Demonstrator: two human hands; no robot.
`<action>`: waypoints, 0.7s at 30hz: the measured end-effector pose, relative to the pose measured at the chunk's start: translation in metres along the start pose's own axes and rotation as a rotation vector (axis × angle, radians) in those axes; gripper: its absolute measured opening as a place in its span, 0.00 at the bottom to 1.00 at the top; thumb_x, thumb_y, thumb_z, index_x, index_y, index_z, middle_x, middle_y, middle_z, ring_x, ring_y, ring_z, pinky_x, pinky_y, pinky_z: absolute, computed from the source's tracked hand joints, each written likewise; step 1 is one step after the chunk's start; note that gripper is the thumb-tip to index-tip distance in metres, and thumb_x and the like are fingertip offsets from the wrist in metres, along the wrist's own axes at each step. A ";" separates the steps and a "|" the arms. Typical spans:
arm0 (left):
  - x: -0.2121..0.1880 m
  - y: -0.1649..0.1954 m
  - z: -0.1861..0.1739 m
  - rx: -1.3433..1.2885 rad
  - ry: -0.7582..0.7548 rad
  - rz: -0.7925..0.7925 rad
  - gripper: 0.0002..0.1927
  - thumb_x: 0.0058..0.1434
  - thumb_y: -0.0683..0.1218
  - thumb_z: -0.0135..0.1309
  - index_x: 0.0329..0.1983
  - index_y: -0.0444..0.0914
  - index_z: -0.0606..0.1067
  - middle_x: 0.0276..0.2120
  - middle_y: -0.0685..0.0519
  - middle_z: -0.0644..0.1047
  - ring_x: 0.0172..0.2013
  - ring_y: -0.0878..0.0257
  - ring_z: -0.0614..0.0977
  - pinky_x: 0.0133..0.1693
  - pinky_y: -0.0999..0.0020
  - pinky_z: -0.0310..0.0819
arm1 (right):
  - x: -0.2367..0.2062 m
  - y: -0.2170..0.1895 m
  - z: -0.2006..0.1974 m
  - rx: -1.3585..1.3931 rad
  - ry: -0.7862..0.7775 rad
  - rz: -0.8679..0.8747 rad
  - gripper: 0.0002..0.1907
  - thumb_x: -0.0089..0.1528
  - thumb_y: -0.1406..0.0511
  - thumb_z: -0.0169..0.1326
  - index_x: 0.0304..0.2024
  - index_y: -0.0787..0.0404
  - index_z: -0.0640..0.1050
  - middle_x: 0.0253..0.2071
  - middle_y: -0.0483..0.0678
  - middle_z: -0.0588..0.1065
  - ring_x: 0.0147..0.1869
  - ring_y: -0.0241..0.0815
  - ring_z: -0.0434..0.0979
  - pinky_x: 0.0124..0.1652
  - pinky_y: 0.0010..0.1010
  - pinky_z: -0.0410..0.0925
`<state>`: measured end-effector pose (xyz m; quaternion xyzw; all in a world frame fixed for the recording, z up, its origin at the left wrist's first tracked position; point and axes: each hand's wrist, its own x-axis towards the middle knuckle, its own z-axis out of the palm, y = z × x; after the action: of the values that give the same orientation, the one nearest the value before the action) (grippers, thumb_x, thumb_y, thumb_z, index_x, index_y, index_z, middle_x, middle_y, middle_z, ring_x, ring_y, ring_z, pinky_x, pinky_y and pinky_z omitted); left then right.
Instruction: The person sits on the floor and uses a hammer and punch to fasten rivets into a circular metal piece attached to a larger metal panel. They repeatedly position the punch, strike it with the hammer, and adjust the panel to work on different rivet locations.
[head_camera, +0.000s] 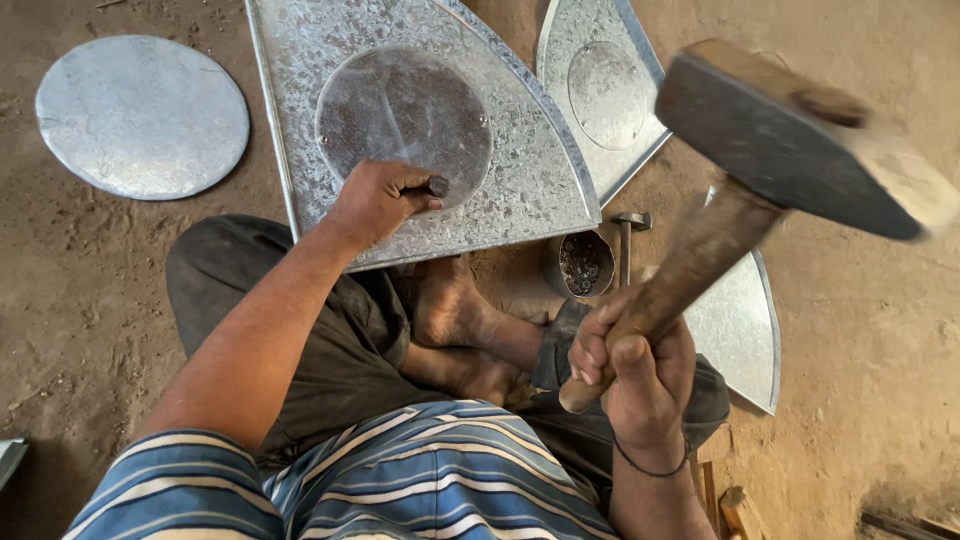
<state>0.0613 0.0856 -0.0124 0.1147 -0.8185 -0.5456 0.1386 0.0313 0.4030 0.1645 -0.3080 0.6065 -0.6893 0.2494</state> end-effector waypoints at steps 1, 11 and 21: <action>0.000 0.000 0.000 0.007 0.001 0.004 0.18 0.57 0.46 0.67 0.51 0.41 0.82 0.41 0.49 0.84 0.37 0.61 0.87 0.38 0.65 0.81 | 0.003 0.004 0.001 0.001 -0.018 -0.013 0.23 0.72 0.50 0.56 0.50 0.64 0.69 0.32 0.46 0.69 0.32 0.33 0.69 0.32 0.25 0.66; -0.004 -0.001 0.003 -0.081 0.048 -0.052 0.12 0.56 0.43 0.69 0.44 0.39 0.84 0.38 0.51 0.86 0.36 0.64 0.87 0.38 0.67 0.80 | 0.036 0.067 0.015 -0.304 -0.060 0.758 0.18 0.66 0.54 0.55 0.39 0.61 0.68 0.22 0.37 0.66 0.20 0.27 0.64 0.19 0.22 0.63; -0.005 0.004 0.006 -0.043 0.067 -0.026 0.14 0.56 0.44 0.68 0.47 0.41 0.83 0.37 0.52 0.85 0.34 0.67 0.85 0.36 0.69 0.79 | 0.021 0.068 0.034 -0.482 -0.044 0.466 0.15 0.65 0.58 0.57 0.38 0.57 0.66 0.21 0.39 0.68 0.20 0.27 0.68 0.20 0.22 0.64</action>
<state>0.0638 0.0944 -0.0117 0.1408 -0.7999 -0.5606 0.1611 0.0390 0.3553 0.1023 -0.2260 0.8006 -0.4435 0.3336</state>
